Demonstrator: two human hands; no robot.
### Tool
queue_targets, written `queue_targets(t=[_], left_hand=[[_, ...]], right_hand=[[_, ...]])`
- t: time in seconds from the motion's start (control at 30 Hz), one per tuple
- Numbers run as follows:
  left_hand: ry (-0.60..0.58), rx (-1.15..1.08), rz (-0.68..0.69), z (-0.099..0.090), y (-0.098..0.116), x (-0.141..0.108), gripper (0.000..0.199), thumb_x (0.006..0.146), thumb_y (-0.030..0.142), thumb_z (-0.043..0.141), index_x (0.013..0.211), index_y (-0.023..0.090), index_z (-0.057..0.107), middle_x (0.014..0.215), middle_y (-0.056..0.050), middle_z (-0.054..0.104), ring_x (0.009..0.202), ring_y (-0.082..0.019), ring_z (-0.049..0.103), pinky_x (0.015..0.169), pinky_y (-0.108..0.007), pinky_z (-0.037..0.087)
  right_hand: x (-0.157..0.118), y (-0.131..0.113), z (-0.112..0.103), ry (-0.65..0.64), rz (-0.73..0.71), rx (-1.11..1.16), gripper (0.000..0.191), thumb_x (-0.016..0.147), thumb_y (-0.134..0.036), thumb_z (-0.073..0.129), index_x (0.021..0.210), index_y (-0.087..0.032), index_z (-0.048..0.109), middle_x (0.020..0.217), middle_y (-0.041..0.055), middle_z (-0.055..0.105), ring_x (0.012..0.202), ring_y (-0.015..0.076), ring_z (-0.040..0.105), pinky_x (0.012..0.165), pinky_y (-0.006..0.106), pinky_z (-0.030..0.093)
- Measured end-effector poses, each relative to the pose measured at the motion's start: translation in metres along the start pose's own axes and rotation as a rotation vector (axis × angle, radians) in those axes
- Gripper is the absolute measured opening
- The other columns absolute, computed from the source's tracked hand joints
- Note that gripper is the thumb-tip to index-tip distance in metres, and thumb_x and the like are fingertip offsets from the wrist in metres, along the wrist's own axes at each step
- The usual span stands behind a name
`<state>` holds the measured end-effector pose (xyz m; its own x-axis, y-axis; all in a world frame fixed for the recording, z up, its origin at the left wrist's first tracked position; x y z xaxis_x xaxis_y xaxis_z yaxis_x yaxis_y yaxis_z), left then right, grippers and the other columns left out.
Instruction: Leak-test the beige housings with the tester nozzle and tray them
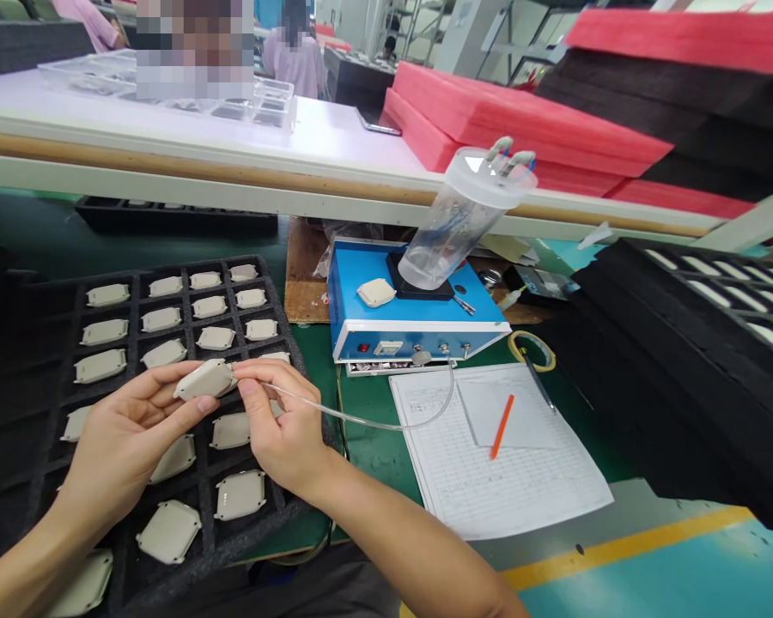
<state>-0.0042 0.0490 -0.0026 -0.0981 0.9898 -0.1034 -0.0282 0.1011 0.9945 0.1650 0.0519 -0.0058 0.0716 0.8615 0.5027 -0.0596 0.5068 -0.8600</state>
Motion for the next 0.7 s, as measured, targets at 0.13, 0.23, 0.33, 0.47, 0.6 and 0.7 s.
queue_targets(t=[0.13, 0.23, 0.33, 0.47, 0.6, 0.7], left_hand=[[0.005, 0.015, -0.015, 0.0, 0.001, -0.002, 0.06, 0.062, 0.043, 0.095, 0.112, 0.017, 0.072, 0.113, -0.013, 0.081, 0.106, -0.031, 0.077, 0.094, -0.038, 0.063], [0.005, 0.017, -0.017, -0.001, 0.001, -0.002, 0.06, 0.062, 0.043, 0.095, 0.111, 0.018, 0.073, 0.113, -0.013, 0.081, 0.105, -0.03, 0.077, 0.095, -0.038, 0.063], [-0.01, 0.004, -0.012, 0.0, 0.0, -0.001, 0.059, 0.063, 0.043, 0.095, 0.112, 0.018, 0.072, 0.114, -0.012, 0.08, 0.105, -0.028, 0.077, 0.095, -0.036, 0.062], [0.008, 0.01, 0.013, -0.001, 0.002, 0.0, 0.054, 0.067, 0.04, 0.094, 0.111, 0.018, 0.071, 0.109, -0.009, 0.08, 0.103, -0.026, 0.076, 0.094, -0.034, 0.061], [-0.038, -0.156, -0.021, 0.004, 0.01, -0.002, 0.044, 0.074, 0.036, 0.09, 0.106, 0.019, 0.064, 0.106, -0.004, 0.076, 0.098, -0.024, 0.076, 0.094, -0.037, 0.06], [-0.093, -0.19, -0.056, 0.008, 0.015, -0.007, 0.043, 0.075, 0.033, 0.088, 0.109, 0.019, 0.065, 0.104, -0.003, 0.075, 0.097, -0.02, 0.073, 0.09, -0.034, 0.059]], right_hand=[[0.0, -0.001, -0.001, 0.003, -0.01, -0.019, 0.018, 0.1, -0.019, 0.058, 0.102, -0.024, 0.075, 0.106, 0.008, 0.077, 0.1, 0.021, 0.074, 0.088, 0.038, 0.064], [0.0, -0.001, -0.001, 0.008, -0.016, -0.022, 0.017, 0.1, -0.019, 0.058, 0.102, -0.024, 0.075, 0.105, 0.0079, 0.077, 0.1, 0.0213, 0.074, 0.089, 0.039, 0.063], [0.0, -0.001, -0.001, 0.006, -0.015, -0.022, 0.017, 0.1, -0.019, 0.059, 0.101, -0.024, 0.075, 0.105, 0.0079, 0.077, 0.099, 0.0214, 0.074, 0.088, 0.039, 0.063], [-0.001, 0.003, -0.001, 0.007, 0.052, 0.032, 0.016, 0.1, -0.026, 0.061, 0.107, -0.025, 0.075, 0.11, 0.008, 0.077, 0.103, 0.0215, 0.074, 0.091, 0.039, 0.063], [-0.001, 0.016, 0.0, -0.016, 0.29, 0.05, 0.028, 0.091, -0.035, 0.071, 0.116, -0.023, 0.073, 0.117, 0.0092, 0.077, 0.102, 0.0222, 0.075, 0.083, 0.034, 0.064], [0.0, 0.015, 0.01, -0.149, 0.338, -0.042, 0.02, 0.087, -0.034, 0.071, 0.1, -0.021, 0.078, 0.1, 0.0075, 0.081, 0.086, 0.021, 0.075, 0.066, 0.028, 0.059]])
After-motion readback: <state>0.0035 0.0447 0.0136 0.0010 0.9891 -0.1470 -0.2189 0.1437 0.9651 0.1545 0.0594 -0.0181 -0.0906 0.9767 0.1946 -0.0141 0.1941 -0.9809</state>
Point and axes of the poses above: each hand's wrist, its own x-axis towards the middle knuckle, its own z-axis out of the palm, y = z × x, the point moved 6 cm from there along x, towards the middle knuckle
